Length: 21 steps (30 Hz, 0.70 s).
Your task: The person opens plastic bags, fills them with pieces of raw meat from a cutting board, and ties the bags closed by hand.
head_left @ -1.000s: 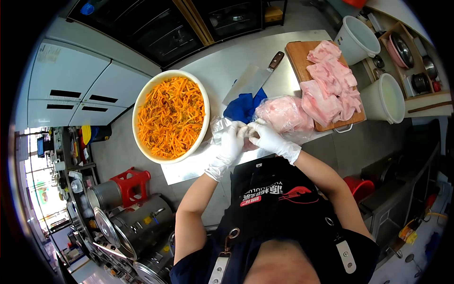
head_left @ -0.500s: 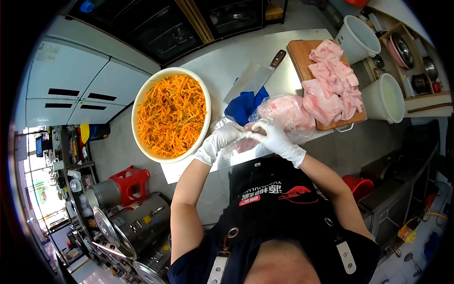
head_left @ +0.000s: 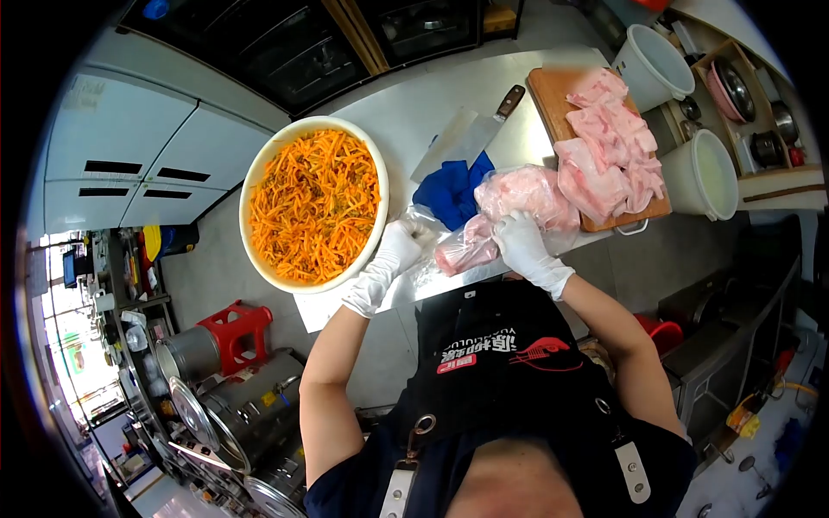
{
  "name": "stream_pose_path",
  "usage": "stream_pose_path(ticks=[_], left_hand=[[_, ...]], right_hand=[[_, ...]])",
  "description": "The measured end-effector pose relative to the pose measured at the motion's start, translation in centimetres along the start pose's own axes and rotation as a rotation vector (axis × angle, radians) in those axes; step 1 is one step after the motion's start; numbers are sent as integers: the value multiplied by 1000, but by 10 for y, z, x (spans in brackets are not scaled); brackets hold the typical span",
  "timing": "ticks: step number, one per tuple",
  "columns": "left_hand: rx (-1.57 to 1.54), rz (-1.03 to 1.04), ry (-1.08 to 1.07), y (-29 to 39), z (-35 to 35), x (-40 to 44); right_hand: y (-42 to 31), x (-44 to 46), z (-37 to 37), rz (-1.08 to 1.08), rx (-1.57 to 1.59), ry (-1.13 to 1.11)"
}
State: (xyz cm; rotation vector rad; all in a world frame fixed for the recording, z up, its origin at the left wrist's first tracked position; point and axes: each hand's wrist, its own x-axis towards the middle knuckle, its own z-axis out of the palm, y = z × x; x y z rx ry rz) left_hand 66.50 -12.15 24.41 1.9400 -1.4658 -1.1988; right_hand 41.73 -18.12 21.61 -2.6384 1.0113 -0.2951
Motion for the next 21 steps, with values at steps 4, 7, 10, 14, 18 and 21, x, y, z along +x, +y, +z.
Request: stream_pose_path(ticks=[4,7,10,14,18,21], left_hand=[[-48,191,114,11,26,4],[23,122,-28,18,34,3],[157,264,86,18,50,4],[365,587,38,29,47,5],[603,612,160,39,29,-2],[633,719,207,24,24,7]], right_hand=[[-6,2,-4,-32,25,99],[-9,6,-2,-24,32,113],[-11,3,-1,-8,49,125],[-14,2,0,-6,55,152],[-19,3,-6,-29,85,199],[-30,2,-17,-47,37,145]])
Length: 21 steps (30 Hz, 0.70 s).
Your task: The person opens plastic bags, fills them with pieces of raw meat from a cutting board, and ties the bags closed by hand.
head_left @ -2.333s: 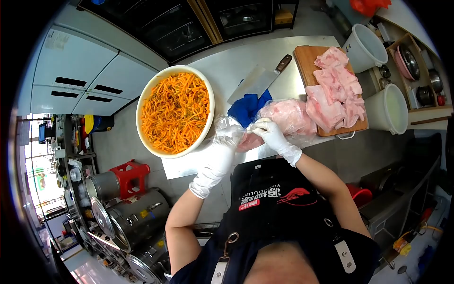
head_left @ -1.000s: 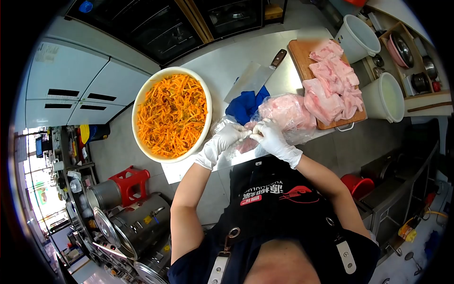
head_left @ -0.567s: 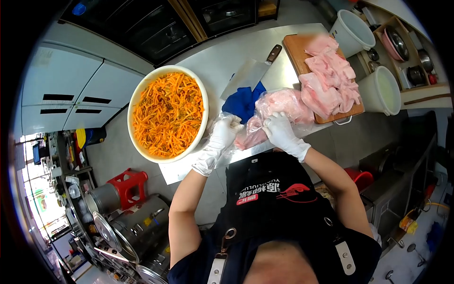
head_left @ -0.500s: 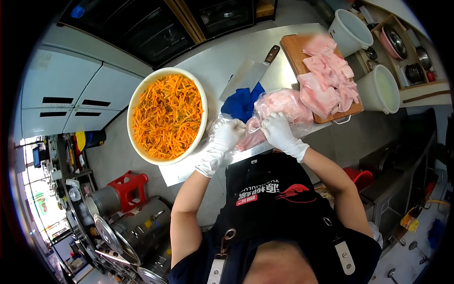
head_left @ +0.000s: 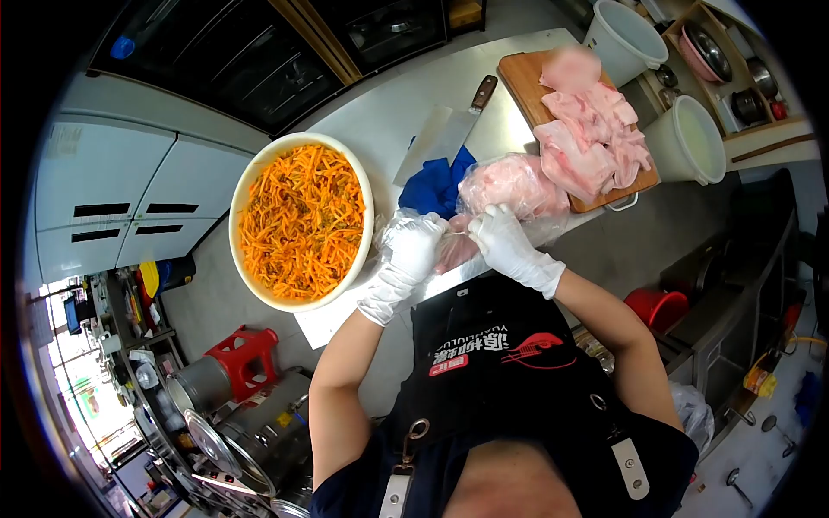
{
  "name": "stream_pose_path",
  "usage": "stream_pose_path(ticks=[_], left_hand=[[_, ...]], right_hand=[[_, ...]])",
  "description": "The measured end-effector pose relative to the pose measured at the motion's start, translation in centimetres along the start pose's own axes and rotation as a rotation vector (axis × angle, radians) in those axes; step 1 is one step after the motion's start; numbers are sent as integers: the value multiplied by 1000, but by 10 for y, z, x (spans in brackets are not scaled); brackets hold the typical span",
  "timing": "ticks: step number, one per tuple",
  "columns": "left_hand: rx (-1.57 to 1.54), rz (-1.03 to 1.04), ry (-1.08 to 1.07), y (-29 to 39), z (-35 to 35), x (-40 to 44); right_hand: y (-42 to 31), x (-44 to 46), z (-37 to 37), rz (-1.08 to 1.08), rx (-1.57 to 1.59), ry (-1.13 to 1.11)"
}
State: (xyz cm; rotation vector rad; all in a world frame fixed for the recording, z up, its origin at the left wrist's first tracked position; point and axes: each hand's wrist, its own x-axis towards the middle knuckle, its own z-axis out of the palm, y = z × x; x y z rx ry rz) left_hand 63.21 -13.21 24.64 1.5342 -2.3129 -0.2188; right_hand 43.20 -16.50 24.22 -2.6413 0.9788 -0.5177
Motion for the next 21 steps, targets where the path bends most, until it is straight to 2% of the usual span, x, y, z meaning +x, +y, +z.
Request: stream_pose_path(ticks=[4,7,8,11,13,15,16,19,21], left_hand=[[-127,-28,81,-36,31,-20],[-57,-99,52,-31,33,-27],[-70,-207,1,-27,30,-30],[-305,-110,130,-15,7,-18],[-638,-68,66,7,-5,-11],[-900,-289,-210,12,11,-14],[-1212,-524,-348,6,19,-16],[-1420,-514,-179,0,27,-20],[-1300,-491,-123,1,27,-22]], right_hand=[[15,-23,20,18,-68,-76],[13,-28,22,61,-58,-84],[12,-27,20,128,-1,-19],[1,-9,0,239,349,126],[-12,3,-6,392,669,44],[-16,8,4,503,910,-60],[-12,8,9,501,953,-54],[-8,5,13,571,1230,97],[-10,0,17,565,1145,43]])
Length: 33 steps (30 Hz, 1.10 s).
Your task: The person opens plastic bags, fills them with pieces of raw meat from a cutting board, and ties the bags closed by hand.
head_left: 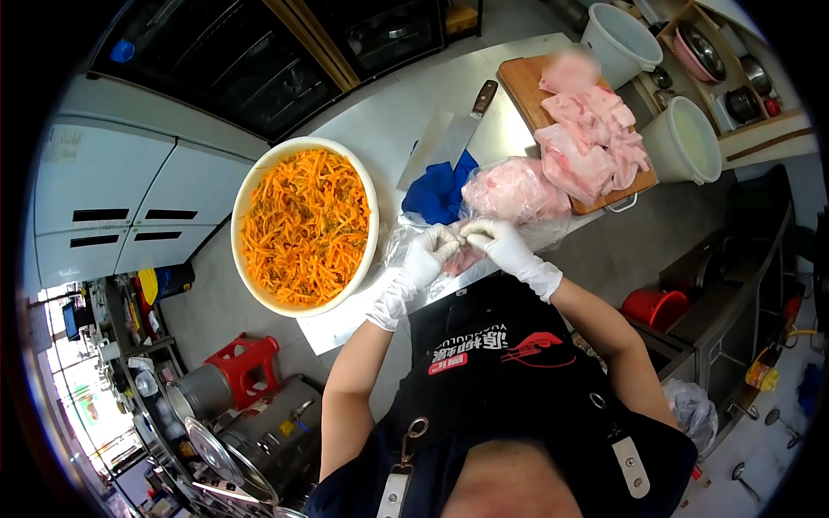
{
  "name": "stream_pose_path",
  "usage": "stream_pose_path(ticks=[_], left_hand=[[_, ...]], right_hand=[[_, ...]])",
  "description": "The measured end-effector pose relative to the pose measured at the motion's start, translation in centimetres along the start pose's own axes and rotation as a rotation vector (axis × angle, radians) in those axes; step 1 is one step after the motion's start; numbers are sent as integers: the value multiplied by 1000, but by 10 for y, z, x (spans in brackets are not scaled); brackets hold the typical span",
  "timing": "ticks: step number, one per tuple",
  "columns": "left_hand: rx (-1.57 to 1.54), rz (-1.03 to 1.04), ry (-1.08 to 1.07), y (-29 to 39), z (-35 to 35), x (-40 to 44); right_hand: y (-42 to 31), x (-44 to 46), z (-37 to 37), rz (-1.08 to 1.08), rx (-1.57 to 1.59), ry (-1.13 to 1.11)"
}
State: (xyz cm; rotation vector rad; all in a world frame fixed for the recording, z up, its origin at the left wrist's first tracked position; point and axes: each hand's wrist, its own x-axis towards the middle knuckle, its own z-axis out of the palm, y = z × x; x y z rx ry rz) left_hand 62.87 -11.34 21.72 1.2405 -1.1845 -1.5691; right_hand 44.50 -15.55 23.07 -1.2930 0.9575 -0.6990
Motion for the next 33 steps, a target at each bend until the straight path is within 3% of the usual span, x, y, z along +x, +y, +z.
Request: stream_pose_path(ticks=[3,9,13,19,22,24,28,31,33], left_hand=[[105,18,40,5,-3,-2],[-131,109,118,4,4,-7],[122,369,255,-16,-2,-3],[-30,90,268,-22,-11,-8],[-52,-3,332,-20,-9,-7],[-80,-110,366,-24,-16,-3],[119,9,506,-34,-12,-2],[40,-125,549,-39,-12,-11],[465,64,585,-35,-6,-23]], right_hand=[[15,6,9,-90,-84,12],[28,15,11,-129,-228,-45],[29,16,11,-185,-218,-35],[18,15,13,-524,-396,-97],[18,15,17,-384,-297,-83],[16,16,20,-413,-298,-99],[17,21,19,-417,-393,-71],[14,21,17,-157,-464,-33],[14,22,23,-75,-435,-3]])
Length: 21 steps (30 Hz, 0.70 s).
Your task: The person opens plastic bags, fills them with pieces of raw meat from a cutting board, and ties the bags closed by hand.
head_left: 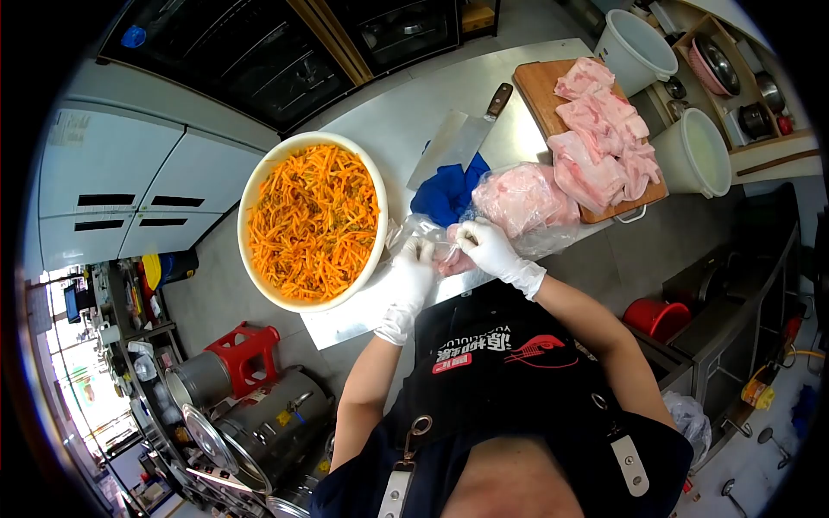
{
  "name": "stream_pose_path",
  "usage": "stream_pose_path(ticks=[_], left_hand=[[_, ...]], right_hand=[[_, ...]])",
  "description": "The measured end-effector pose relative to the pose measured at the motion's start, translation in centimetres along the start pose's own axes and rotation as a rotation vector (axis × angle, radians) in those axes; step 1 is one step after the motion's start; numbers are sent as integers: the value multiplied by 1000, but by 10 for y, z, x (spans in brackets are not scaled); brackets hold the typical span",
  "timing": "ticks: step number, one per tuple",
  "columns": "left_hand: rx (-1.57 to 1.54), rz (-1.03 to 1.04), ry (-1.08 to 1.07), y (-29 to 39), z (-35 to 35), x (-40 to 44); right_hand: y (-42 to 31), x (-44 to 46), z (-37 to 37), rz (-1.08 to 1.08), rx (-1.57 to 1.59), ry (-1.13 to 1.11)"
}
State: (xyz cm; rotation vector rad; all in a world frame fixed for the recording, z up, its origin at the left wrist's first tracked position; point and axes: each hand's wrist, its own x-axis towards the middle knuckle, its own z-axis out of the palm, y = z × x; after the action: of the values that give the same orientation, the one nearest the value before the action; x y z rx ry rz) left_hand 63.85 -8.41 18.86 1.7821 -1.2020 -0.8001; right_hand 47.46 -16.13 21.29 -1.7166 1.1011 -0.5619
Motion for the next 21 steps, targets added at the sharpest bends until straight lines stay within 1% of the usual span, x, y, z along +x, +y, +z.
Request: stream_pose_path(ticks=[1,2,4,5,6,7,9,10,13,16,19,20,21], left_hand=[[175,145,37,16,-5,-3],[185,457,45,34,-10,-5],[260,518,-33,54,-15,-1],[297,550,-70,57,-15,3],[225,471,-19,56,-10,8],[248,429,-25,55,-7,13],[293,343,-38,54,-3,23],[241,322,-38,50,0,25],[-297,-343,-210,37,8,26],[-278,-152,-75,35,14,8],[61,103,-21,46,15,0],[-28,61,-21,46,19,-1],[-119,-28,-18,43,23,-2]], right_hand=[[-1,1,3,43,15,6],[1,3,4,29,36,8],[3,7,8,5,84,3],[3,6,7,-37,-3,-29],[2,5,3,-79,-91,-58],[2,5,0,-122,-180,-86],[7,6,-1,-131,-124,-105],[10,6,-1,-135,-95,-114],[11,10,-2,-43,-79,-65],[12,10,-4,69,43,-84],[10,9,-3,91,123,-75],[9,8,-3,113,179,-79],[14,8,-1,111,206,-75]])
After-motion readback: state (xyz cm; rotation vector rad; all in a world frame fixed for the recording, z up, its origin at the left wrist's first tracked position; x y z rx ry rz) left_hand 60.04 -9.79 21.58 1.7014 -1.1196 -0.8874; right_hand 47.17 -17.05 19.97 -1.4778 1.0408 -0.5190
